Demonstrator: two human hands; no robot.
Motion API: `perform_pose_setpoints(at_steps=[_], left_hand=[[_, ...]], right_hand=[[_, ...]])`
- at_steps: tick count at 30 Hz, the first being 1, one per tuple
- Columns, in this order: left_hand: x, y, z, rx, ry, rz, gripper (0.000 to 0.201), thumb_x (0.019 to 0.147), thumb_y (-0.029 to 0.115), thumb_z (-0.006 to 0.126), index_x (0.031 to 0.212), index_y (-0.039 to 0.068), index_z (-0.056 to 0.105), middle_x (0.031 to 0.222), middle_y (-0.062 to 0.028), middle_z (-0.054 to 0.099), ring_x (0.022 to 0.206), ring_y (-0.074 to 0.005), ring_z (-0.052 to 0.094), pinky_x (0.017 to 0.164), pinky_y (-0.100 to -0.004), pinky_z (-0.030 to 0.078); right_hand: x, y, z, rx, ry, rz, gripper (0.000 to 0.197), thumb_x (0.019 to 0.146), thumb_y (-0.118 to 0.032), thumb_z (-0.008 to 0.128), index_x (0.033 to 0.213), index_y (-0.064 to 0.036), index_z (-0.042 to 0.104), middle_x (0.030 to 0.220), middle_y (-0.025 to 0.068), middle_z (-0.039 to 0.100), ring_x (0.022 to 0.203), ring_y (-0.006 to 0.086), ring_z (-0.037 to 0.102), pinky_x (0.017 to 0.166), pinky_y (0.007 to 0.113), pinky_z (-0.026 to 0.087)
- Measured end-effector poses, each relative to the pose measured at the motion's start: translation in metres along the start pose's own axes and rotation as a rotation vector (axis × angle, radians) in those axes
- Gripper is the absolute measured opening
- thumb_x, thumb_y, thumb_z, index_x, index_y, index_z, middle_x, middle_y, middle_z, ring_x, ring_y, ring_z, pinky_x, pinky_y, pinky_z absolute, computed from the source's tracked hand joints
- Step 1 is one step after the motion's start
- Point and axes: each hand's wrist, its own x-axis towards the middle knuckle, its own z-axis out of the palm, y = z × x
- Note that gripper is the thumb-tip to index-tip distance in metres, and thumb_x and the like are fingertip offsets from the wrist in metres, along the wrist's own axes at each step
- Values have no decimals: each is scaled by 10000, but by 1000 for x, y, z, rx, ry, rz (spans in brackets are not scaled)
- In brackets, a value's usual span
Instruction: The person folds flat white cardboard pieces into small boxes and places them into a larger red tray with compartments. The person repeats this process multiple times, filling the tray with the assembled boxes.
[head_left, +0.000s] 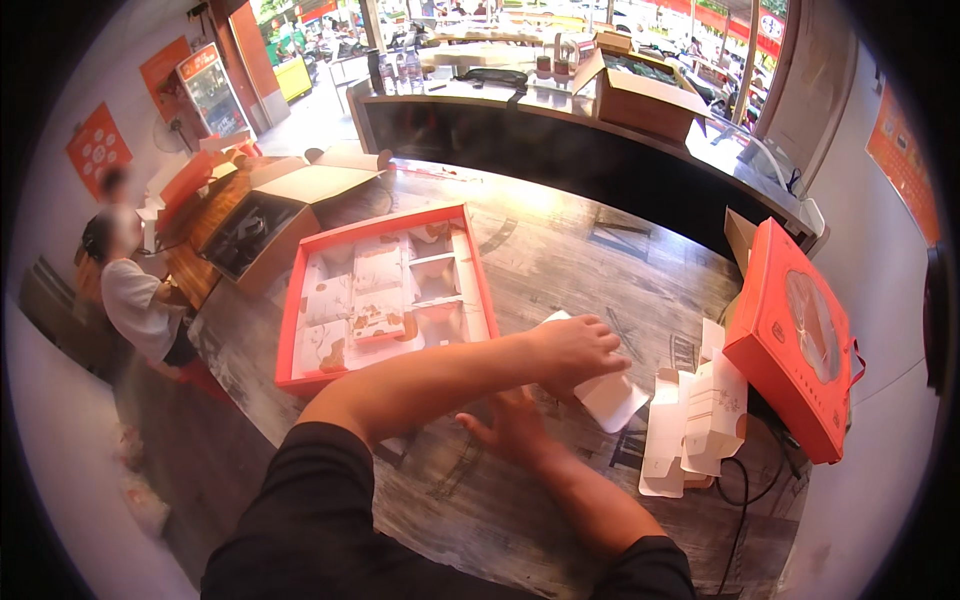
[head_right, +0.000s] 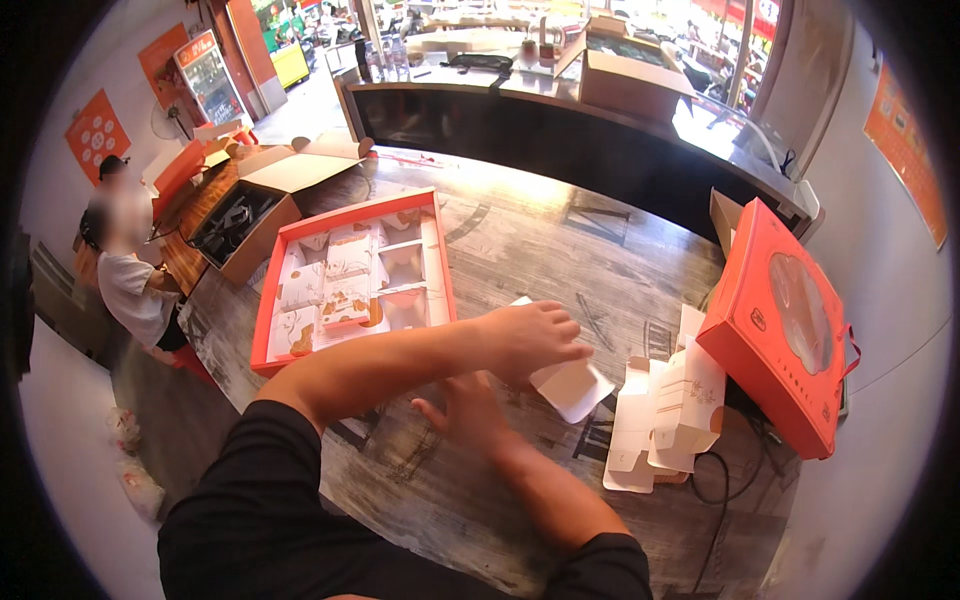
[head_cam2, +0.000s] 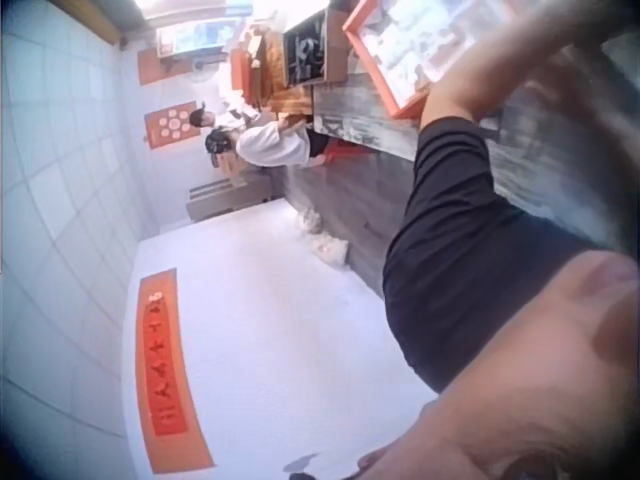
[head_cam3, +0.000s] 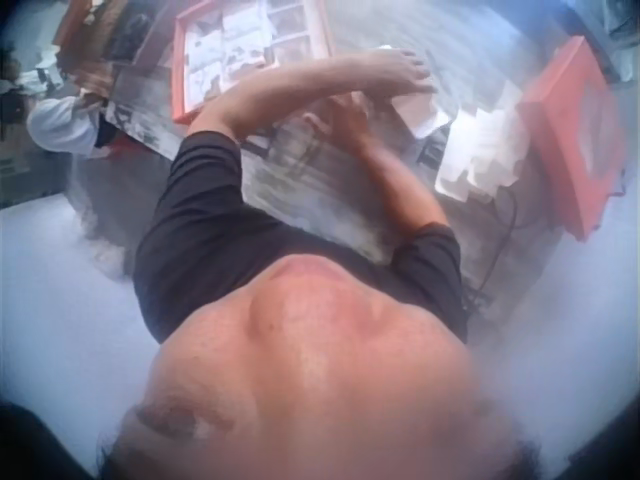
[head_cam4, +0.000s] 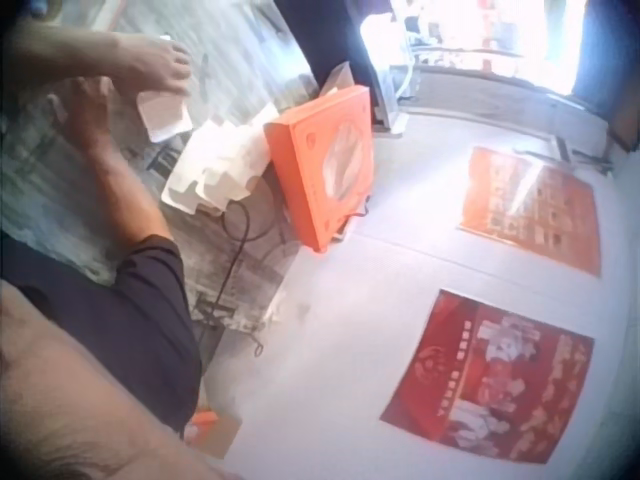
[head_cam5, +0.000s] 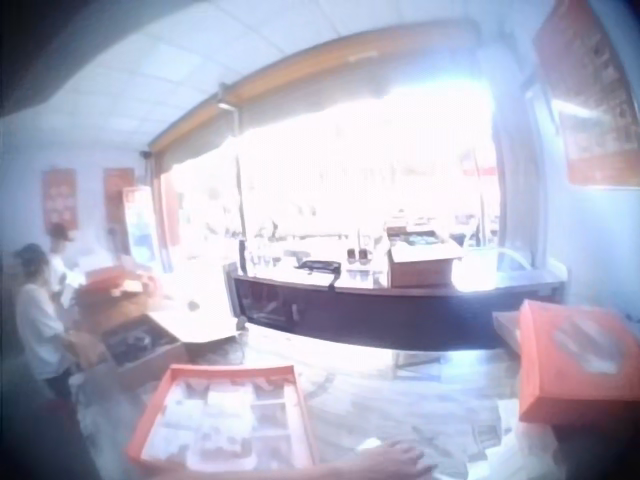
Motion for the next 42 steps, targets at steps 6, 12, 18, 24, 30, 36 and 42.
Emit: perform_pose_setpoints(at_steps=[6, 12, 18, 24, 30, 36, 42], left_hand=[[-61, 19, -44, -618, 883, -252, 986, 722, 330, 919, 1506, 65, 382, 1331, -157, 555, 1228, -314, 568, 1045, -450, 484], [-162, 47, -48, -1173, 1241, -491, 1053, 793, 381, 869, 1556, -8, 255, 1402, -118, 469, 1285, -208, 494, 1053, -379, 443], [-207, 56, 7, -1124, 1298, -612, 1122, 801, 455, 857, 1578, -14, 198, 1392, -122, 494, 1287, -224, 498, 1073, -393, 428], [-192, 65, 43, -980, 1187, -700, 1198, 720, 364, 956, 1581, 2, 205, 1407, -169, 538, 1240, -253, 579, 1032, -376, 479], [-183, 87, 32, -561, 981, -827, 1198, 649, 438, 979, 1536, 6, 299, 1359, -254, 577, 1171, -391, 662, 983, -440, 534], [-190, 78, 44, -595, 989, -764, 1014, 774, 483, 897, 1507, 21, 371, 1363, -247, 567, 1205, -387, 627, 999, -436, 519], [-187, 81, 60, -1042, 1129, -651, 582, 1012, 315, 680, 1466, 17, 472, 1402, -161, 533, 1152, -251, 601, 956, -380, 511]], right_hand=[[-4, 6, 0, 83, 86, -9, 499, 853, -172, 801, 1296, -42, 612, 1324, 240, 580, 1269, 465, 532, 1056, 523, 457], [7, -3, -8, 115, 268, -22, 493, 850, -127, 788, 1301, -53, 603, 1311, 208, 596, 1176, 403, 602, 984, 464, 520], [3, 7, -4, 161, 407, -53, 489, 929, -127, 702, 1372, -7, 533, 1359, 187, 569, 1166, 307, 593, 951, 405, 521], [2, -2, -11, 37, 398, -190, 815, 875, -420, 824, 1465, -3, 448, 1399, 265, 494, 1237, 404, 556, 1006, 471, 511], [12, -13, -7, -99, 385, -364, 965, 832, -344, 875, 1533, 36, 332, 1446, 278, 450, 1251, 440, 551, 1023, 534, 512], [-1, 12, 7, 144, 362, -177, 1072, 861, -193, 808, 1619, 49, 90, 1561, 296, 369, 1414, 419, 436, 1165, 535, 372], [-10, 26, -9, 359, 264, 32, 1026, 942, -126, 686, 1644, 14, -49, 1642, 237, 295, 1490, 322, 360, 1216, 456, 295]])
